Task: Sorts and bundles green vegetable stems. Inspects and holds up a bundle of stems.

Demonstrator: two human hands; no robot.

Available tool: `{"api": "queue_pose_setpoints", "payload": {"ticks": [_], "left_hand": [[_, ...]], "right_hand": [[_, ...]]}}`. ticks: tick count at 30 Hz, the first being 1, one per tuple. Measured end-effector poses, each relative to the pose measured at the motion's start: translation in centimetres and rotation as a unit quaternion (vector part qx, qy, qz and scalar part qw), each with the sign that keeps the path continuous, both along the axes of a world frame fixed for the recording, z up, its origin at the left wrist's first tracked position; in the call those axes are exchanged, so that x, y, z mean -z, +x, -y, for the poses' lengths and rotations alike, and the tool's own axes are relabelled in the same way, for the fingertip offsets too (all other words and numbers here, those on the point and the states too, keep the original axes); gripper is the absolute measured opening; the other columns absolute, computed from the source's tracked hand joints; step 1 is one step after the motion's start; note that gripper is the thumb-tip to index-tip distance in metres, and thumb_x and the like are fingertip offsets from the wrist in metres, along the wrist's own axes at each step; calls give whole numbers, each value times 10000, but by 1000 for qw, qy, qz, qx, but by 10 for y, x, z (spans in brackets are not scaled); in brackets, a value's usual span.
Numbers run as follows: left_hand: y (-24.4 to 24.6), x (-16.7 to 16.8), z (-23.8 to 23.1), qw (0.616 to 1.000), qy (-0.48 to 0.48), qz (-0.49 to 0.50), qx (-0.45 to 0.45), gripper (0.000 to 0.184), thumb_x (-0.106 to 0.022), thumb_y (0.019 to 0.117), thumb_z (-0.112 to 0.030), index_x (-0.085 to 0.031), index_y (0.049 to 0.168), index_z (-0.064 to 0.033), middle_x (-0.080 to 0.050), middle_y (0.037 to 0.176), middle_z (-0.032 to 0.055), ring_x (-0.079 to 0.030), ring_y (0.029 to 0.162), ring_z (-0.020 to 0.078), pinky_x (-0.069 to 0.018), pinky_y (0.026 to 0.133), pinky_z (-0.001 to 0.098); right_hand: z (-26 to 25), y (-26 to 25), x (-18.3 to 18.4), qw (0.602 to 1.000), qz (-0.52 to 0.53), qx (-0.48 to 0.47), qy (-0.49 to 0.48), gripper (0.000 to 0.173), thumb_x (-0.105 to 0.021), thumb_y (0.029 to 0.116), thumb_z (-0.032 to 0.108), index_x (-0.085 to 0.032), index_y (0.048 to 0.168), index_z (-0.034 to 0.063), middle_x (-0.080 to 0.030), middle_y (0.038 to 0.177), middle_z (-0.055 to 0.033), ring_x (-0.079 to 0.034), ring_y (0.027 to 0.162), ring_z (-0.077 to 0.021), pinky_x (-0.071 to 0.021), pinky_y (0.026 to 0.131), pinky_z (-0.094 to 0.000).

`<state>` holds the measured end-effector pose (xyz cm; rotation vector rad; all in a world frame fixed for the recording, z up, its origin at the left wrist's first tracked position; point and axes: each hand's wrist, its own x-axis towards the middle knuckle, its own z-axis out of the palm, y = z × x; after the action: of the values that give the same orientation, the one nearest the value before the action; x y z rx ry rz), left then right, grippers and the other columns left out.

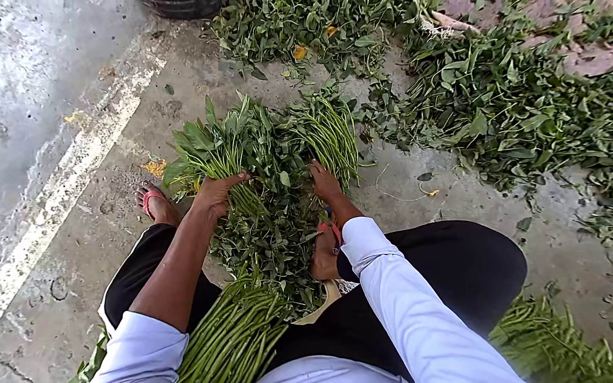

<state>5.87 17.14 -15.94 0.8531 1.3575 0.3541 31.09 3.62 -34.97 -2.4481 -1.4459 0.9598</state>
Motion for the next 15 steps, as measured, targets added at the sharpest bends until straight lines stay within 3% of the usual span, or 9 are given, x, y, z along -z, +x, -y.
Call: {"api": "queue_pose_setpoints", "payload": {"ticks": [2,3,6,9,12,15], "left_hand": [[-4,-3,-2,1000,10,-3,0,336,-743,892,-25,-634,1209,-50,-737,1048,98,-714,953,210,-605,779,390],[-6,-3,-3,1000,26,-5,2,325,-739,893,-17,-634,1199,-44,-740,1030,92,-715,936,195,-602,780,370],[-10,-3,-6,989,138,-36,26,395,-736,894,6,-572,1252,-30,-728,1045,67,-699,967,126,-567,884,303],[-12,-3,-14,955,248,-138,90,414,-758,923,-154,-599,1271,4,-704,1140,132,-680,1066,191,-528,994,422],[-7,-5,-18,946,255,-172,101,402,-769,918,-232,-635,1214,6,-721,1088,141,-695,1027,220,-532,964,475],[2,-4,-14,984,167,-51,19,401,-742,908,-57,-554,1257,5,-725,977,86,-715,876,154,-598,830,332]], "right_hand": [[-4,5,2,998,6,-40,-37,725,-624,905,-72,-409,1574,106,-199,1720,-86,-518,1345,-479,-484,989,-664],[-7,5,1,997,14,-48,-57,727,-627,906,-66,-403,1576,105,-198,1717,-110,-546,1309,-485,-496,967,-663],[-10,3,-5,996,24,-6,-85,726,-609,932,-47,-349,1596,95,-380,1580,-262,-602,1185,-533,-511,906,-686],[-9,2,-10,993,5,80,-82,474,-554,1012,59,-517,1484,75,-520,1470,-265,-587,1246,-495,-497,957,-671],[-12,8,-28,987,-48,133,-69,284,-604,1008,156,-700,1256,56,-661,1276,-258,-608,1224,-462,-481,962,-676],[-23,13,-65,971,-137,193,35,261,-688,969,190,-717,1165,22,-714,1112,-216,-682,1043,-389,-518,927,-613]]}}
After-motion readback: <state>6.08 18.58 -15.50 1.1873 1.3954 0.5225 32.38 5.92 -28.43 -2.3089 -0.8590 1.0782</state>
